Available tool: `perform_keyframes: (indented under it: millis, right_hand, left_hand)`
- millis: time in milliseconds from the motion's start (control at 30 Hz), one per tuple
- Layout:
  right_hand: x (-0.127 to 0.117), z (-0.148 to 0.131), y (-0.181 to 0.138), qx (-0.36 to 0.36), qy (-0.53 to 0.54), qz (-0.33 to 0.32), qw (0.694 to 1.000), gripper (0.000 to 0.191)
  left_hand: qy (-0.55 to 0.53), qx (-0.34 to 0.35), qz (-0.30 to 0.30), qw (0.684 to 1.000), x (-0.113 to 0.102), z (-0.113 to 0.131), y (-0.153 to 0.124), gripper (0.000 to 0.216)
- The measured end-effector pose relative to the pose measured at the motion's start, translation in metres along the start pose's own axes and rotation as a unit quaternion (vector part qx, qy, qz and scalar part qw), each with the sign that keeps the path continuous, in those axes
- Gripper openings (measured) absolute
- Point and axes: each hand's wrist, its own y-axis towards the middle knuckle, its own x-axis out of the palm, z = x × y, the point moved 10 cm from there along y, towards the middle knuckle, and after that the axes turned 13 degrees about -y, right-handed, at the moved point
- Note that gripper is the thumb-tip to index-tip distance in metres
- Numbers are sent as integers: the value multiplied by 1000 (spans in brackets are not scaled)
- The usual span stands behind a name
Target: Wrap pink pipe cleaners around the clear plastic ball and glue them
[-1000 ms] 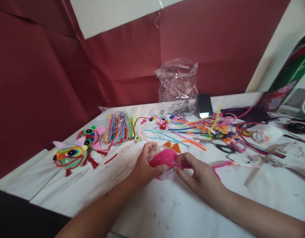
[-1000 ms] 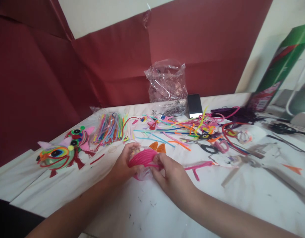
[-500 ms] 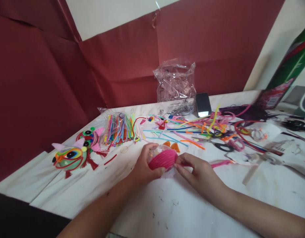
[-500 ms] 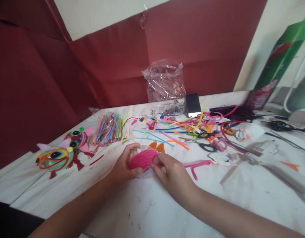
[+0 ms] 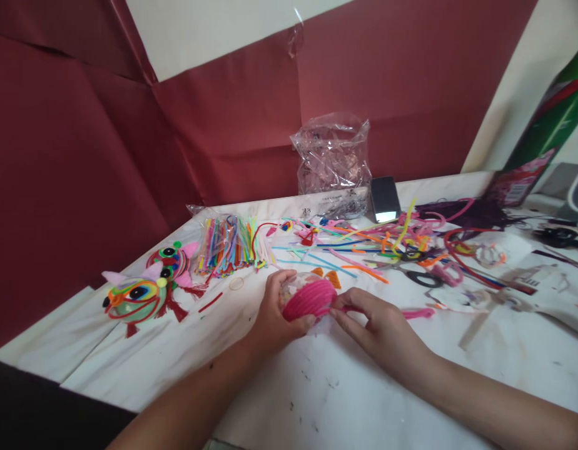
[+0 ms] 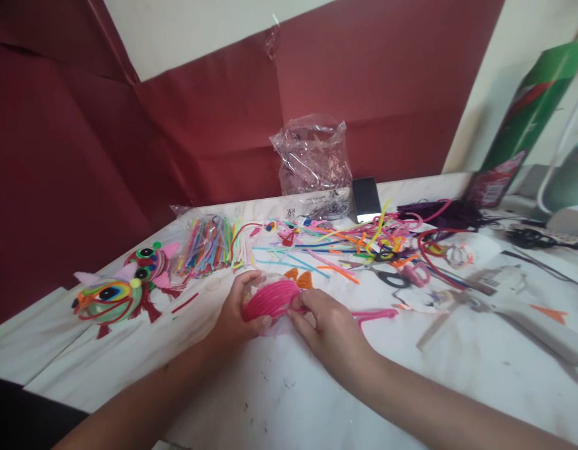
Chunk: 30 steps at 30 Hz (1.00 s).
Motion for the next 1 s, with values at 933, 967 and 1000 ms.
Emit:
perform_keyframes:
  millis: [933, 967, 1000]
  right_hand:
    - [-5, -37, -8, -164, -166, 68, 970, 23]
    - [-5, -37, -8, -165, -166, 67, 970, 23]
    - [-5, -36, -8, -161, -162, 65, 971, 22]
  left_hand:
    - [33, -124, -17, 992, 5, 2, 2, 68]
    - [40, -119, -19, 992, 4, 3, 2, 68]
    - [43, -116, -23, 992, 5, 3, 3, 69]
